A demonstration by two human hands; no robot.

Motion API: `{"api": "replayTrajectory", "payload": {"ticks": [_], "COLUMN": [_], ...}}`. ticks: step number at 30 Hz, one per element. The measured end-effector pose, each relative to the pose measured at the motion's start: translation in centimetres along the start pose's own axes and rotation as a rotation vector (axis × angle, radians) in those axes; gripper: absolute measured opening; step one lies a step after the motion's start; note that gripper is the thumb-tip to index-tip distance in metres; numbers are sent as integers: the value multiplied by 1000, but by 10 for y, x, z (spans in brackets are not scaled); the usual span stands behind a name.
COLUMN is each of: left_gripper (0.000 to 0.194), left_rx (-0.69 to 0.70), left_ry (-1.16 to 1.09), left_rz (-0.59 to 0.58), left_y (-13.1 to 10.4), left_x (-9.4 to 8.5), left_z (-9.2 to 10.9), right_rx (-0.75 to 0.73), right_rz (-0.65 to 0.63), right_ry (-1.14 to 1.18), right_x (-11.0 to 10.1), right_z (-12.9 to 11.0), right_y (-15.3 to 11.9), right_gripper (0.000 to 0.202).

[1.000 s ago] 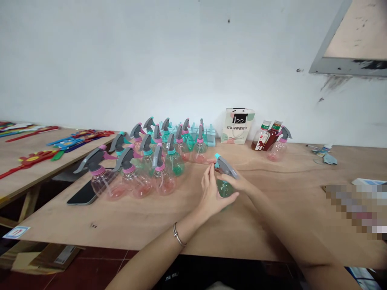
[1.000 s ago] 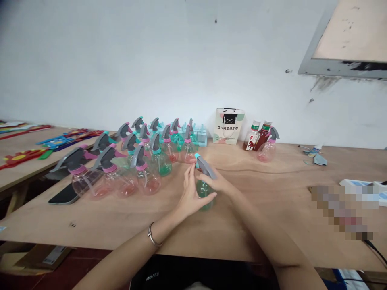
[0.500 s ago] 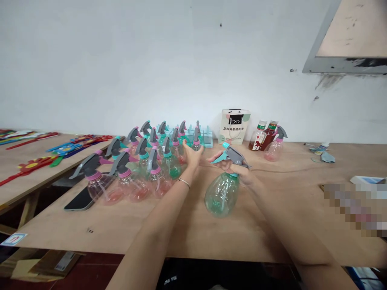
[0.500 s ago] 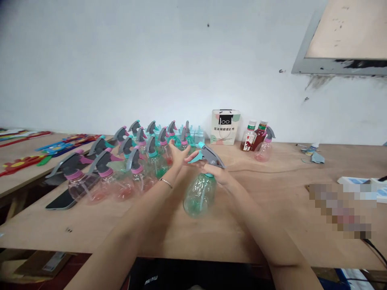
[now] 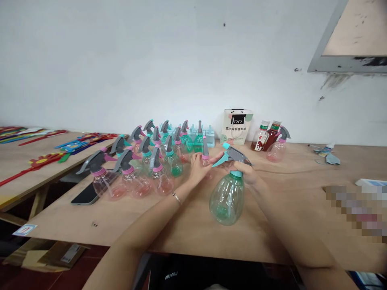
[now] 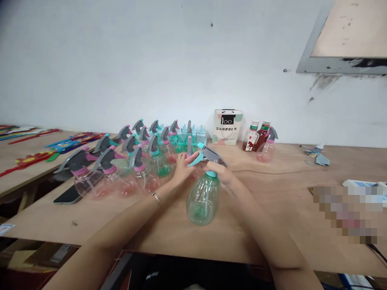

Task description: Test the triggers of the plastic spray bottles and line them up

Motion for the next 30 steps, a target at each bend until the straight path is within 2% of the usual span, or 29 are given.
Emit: {"api": "replayTrajectory", "payload": {"ticks": [3, 6, 9, 16, 21, 25, 27, 30], "left_gripper": [38, 45, 51, 48, 49, 48, 48, 48], "left_rx": [3, 4, 43, 92, 111, 122, 120, 121], "left_ry": [-49, -34, 26, 77, 83, 92, 90, 87], "left_rz": [-54, -80, -79, -106, -106, -113, -119, -126], "left_y": [-30, -54, -67, -67, -65, -65, -64, -64], "left_x": [-20, -38, -45, -36, -38, -37, -37, -37], "left_z": [6, 13, 20, 22, 19, 18, 19, 21], "right_rx": [-10, -21, -13, 11, 17, 28, 25, 15], "right_rz": [13, 53, 66, 70, 89, 196, 202, 138], "right_ry": [24, 38, 43, 64, 32, 21, 20, -1], "right_x": [0, -3, -1, 4, -9, -23, -23, -15], "right_z": [-4, -7, -9, -9, 2, 5, 3, -3], "right_y": [0, 0, 1, 3, 6, 7, 6, 5], "right_gripper": [42, 42, 43, 42, 28, 13, 17, 28]}}
Point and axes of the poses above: each hand's wrist, its own y-axis towards the middle knuckle, its own x-axis out of the palm, z = x × y, the point moved 8 cm from there along y, towards the middle knuckle, and after that the axes turned 1 degree about -x, right-handed, at the moved point
